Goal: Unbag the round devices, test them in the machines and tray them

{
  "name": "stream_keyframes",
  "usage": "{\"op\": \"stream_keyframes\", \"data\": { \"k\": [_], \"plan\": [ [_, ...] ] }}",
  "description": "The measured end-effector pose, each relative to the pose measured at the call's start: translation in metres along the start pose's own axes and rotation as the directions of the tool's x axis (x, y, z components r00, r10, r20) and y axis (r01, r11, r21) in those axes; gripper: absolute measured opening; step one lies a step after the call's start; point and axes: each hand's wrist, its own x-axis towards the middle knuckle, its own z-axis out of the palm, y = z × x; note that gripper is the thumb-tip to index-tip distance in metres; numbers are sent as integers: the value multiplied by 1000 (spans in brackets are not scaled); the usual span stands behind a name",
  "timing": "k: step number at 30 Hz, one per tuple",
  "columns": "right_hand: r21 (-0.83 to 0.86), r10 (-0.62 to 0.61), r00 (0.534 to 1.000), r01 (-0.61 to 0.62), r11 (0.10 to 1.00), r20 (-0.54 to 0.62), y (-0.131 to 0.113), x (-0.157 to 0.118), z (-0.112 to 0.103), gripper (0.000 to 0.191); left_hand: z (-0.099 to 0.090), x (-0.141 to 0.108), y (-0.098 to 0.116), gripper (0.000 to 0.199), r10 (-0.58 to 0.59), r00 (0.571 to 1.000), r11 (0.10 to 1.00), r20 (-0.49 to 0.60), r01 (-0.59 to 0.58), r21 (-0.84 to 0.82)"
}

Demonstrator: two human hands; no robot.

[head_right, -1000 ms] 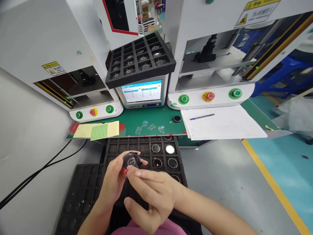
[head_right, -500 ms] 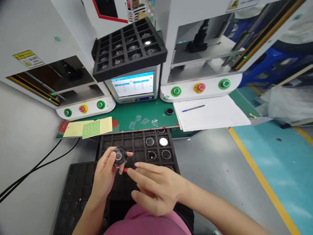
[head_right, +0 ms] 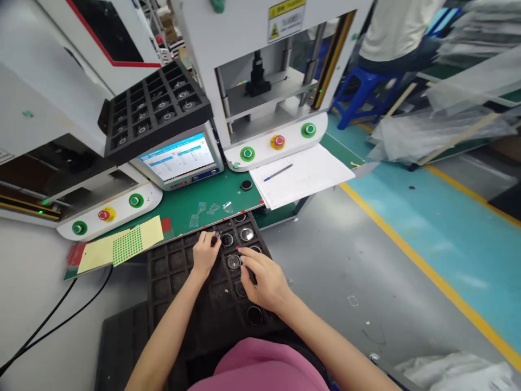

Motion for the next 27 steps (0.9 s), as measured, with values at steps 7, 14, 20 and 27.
{"op": "stream_keyframes", "data": {
  "k": [7, 14, 20, 27],
  "plan": [
    [-84, 0, 998, 6, 996, 66, 30, -57, 35, 26, 27, 31, 10, 18, 60, 991, 946, 123, -96, 308],
    [-144, 39, 995, -25, 989, 91, 42, -89, 44, 30, 40, 39, 20, 20, 49, 991, 895, 124, -99, 436],
    [-154, 96, 991, -81, 985, 90, 51, -100, 42, 33, 44, 43, 14, 19, 115, 980, 914, 165, -169, 368],
    [-117, 123, 987, -111, 987, 101, 55, -107, 41, 34, 54, 43, 17, 18, 161, 982, 924, 96, -184, 334]
  ]
}}
